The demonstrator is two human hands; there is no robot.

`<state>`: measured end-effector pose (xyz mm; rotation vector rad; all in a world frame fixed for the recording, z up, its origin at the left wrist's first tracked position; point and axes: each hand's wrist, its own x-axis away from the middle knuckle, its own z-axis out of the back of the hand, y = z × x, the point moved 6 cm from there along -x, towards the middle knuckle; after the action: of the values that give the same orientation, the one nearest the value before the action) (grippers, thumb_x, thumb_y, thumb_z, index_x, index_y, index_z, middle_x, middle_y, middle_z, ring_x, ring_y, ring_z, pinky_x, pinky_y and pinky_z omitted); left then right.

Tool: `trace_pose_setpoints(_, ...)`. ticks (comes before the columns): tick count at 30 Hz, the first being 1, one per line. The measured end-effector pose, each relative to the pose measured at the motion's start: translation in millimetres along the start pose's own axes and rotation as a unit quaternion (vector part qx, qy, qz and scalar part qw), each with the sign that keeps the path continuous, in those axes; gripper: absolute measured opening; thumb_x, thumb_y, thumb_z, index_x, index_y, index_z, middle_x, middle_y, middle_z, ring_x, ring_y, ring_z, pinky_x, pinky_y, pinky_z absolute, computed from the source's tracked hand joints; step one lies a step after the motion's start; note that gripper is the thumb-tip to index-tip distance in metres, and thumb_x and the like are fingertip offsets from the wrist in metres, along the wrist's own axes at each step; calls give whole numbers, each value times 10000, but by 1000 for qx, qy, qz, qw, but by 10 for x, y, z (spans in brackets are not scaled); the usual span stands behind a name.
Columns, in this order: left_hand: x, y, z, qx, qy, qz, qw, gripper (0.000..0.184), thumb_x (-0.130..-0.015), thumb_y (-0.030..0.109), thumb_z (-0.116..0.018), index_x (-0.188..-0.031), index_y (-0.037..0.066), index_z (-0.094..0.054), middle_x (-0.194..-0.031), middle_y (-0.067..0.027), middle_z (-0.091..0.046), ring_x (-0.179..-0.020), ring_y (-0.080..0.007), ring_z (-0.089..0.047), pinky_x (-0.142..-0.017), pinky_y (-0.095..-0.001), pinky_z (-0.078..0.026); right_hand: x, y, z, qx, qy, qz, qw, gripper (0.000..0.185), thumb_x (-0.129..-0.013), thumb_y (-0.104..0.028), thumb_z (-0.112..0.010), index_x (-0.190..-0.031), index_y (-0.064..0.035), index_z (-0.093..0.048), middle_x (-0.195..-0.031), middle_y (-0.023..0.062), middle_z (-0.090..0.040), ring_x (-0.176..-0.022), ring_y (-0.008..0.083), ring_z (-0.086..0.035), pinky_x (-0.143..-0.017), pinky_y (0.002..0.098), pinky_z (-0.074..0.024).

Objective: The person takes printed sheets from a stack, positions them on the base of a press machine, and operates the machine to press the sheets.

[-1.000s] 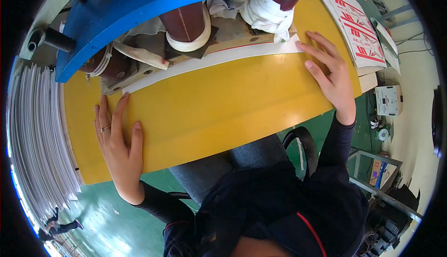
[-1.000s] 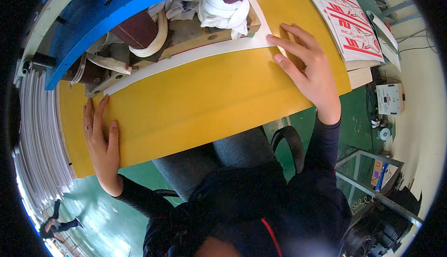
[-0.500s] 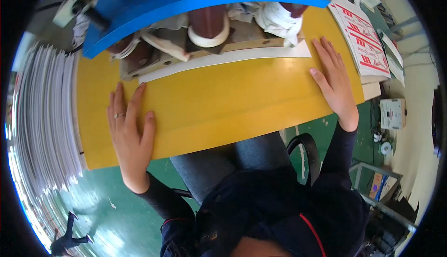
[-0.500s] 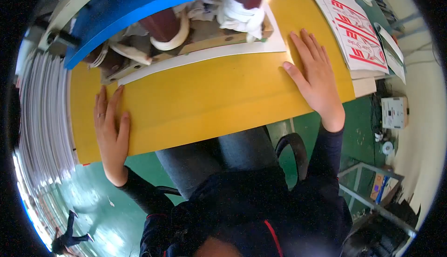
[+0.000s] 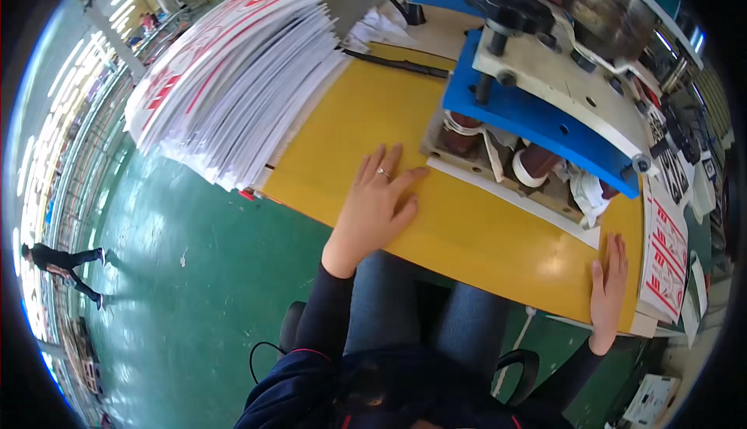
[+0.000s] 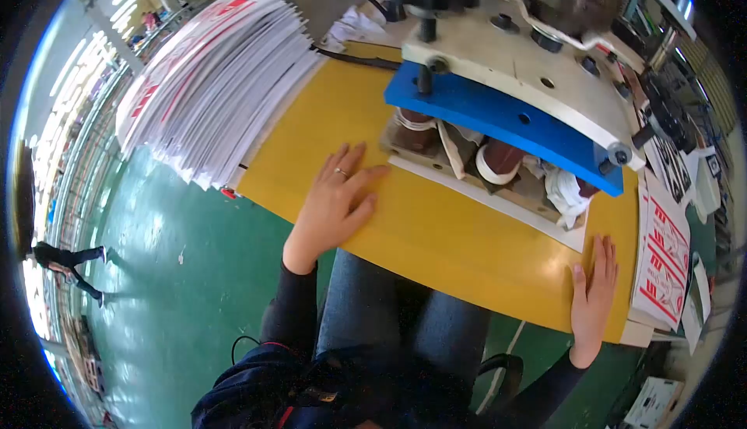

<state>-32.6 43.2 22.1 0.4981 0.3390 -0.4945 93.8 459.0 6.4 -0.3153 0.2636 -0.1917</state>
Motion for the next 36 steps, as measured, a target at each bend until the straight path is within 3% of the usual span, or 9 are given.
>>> trace_pose_setpoints(36, 52, -24, 16, 18, 33, -1, 999, 390, -886, 179, -544, -1251, 116, -663, -1450, -238, -526, -1379, -489, -441, -1170, -543, -339, -7, 86, -25, -8, 20, -2, 1000, 529, -1039, -303, -491, -1515, -75, -454, -1604, 187, -382, -1509, 369, -299, -1241, 480, -182)
